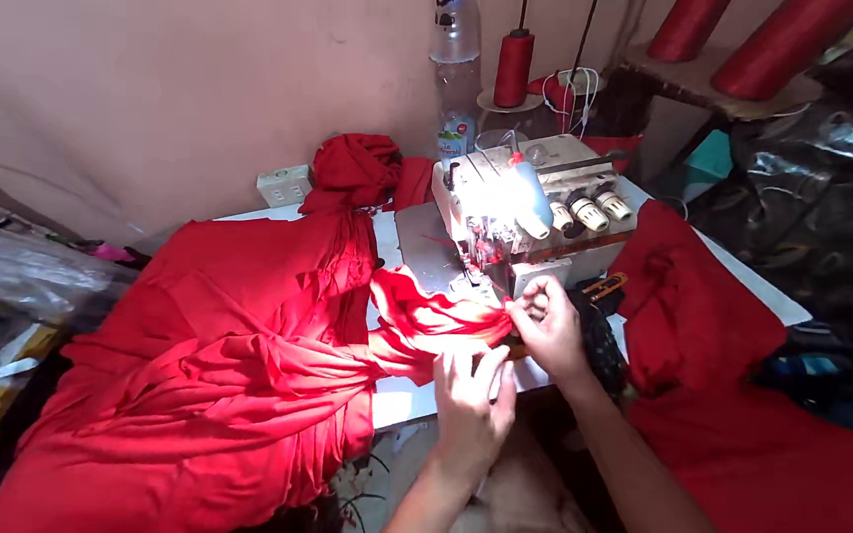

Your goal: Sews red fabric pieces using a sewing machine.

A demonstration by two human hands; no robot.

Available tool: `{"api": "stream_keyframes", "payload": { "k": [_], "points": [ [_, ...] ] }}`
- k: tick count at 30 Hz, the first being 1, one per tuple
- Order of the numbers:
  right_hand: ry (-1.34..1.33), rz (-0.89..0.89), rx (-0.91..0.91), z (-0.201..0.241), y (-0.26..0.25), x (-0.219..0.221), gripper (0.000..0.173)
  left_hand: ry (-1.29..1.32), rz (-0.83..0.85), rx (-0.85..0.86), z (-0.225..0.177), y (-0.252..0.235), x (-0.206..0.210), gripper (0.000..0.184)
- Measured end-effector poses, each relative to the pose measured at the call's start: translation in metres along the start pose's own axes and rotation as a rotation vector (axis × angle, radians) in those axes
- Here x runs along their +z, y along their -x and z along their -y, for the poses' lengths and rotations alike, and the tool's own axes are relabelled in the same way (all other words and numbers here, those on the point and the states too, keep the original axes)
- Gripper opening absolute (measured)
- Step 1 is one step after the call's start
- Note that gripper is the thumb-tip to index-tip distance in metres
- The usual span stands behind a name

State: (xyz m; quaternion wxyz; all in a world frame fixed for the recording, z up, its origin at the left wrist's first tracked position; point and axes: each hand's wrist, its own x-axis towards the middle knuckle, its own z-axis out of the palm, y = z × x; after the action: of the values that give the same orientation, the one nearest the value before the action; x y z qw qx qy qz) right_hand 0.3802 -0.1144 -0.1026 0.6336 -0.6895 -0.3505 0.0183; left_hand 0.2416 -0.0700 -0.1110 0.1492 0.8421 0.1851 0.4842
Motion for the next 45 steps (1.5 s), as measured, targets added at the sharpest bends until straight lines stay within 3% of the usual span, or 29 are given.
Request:
{"api": "stream_keyframes", "payload": {
  "k": [2,4,6,8,9,11,13,15,18,20,23,25,28,31,35,38,40,43,44,45],
  "points": [
    [0.137,-0.016,-0.053,0.008,0.003,-0.002,0.023,-0.112,-0.157,-0.042,0.016,-0.006,-0.019,0.020],
    [0.271,-0.073,-0.220,0.025,0.010,0.000,0.027,-0.178,-0.256,-0.179,0.045,-0.025,-0.039,0.029],
    [0.295,-0.050,-0.375,0.046,0.008,0.011,0.031,-0.125,-0.126,-0.441,0.069,-0.050,-0.053,0.055],
    [0.357,0.152,-0.396,0.070,-0.003,0.032,0.041,0.050,0.042,-0.701,0.082,-0.077,-0.058,0.073],
    [0.401,0.318,-0.354,0.080,-0.012,0.041,0.046,0.165,0.043,-0.779,0.086,-0.086,-0.059,0.073],
    [0.398,0.419,-0.379,0.081,-0.027,0.058,0.041,0.372,-0.039,-0.828,0.084,-0.094,-0.070,0.067],
    [0.142,0.456,-0.279,0.081,-0.035,0.050,0.034,0.633,-0.111,-0.837,0.076,-0.093,-0.100,0.049],
    [-0.330,0.511,-0.039,0.088,-0.034,0.033,0.028,0.804,-0.134,-0.756,0.066,-0.086,-0.133,0.037],
    [-0.826,0.646,0.209,0.102,-0.021,0.016,0.023,0.760,-0.017,-0.437,0.052,-0.070,-0.171,0.055],
    [-0.904,0.722,0.190,0.106,-0.010,0.011,0.022,0.518,0.002,-0.207,0.047,-0.067,-0.180,0.052],
    [-0.781,0.702,0.053,0.108,0.002,0.007,0.028,0.299,-0.016,-0.061,0.048,-0.068,-0.184,0.019],
    [-0.703,0.671,0.019,0.111,0.008,0.005,0.032,0.404,0.043,-0.127,0.044,-0.068,-0.187,0.012],
    [-0.526,0.706,-0.093,0.114,0.013,0.000,0.047,0.818,0.065,-0.427,0.024,-0.070,-0.188,0.027],
    [-0.514,0.705,-0.184,0.111,0.015,-0.001,0.012,1.032,-0.029,-0.652,-0.008,-0.075,-0.188,0.042],
    [-0.859,0.686,0.067,0.117,0.022,-0.006,0.029,1.235,-0.057,-0.736,-0.024,-0.074,-0.189,0.054],
    [-0.893,0.687,0.079,0.117,0.025,-0.010,0.029,1.333,0.004,-0.643,-0.023,-0.071,-0.191,0.044],
    [-0.787,0.617,0.052,0.128,0.025,-0.017,0.023,1.121,0.134,-0.480,-0.018,-0.072,-0.195,0.012],
    [-0.664,0.540,-0.149,0.142,0.023,-0.032,0.015,0.312,0.427,-0.127,-0.036,-0.097,-0.202,0.038],
    [-0.637,0.485,-0.242,0.150,0.024,-0.038,0.006,0.094,0.449,-0.010,-0.045,-0.107,-0.197,0.034],
    [-0.585,0.423,-0.332,0.159,0.026,-0.044,0.011,-0.039,0.414,0.126,-0.050,-0.118,-0.191,0.025]
  ]
}}
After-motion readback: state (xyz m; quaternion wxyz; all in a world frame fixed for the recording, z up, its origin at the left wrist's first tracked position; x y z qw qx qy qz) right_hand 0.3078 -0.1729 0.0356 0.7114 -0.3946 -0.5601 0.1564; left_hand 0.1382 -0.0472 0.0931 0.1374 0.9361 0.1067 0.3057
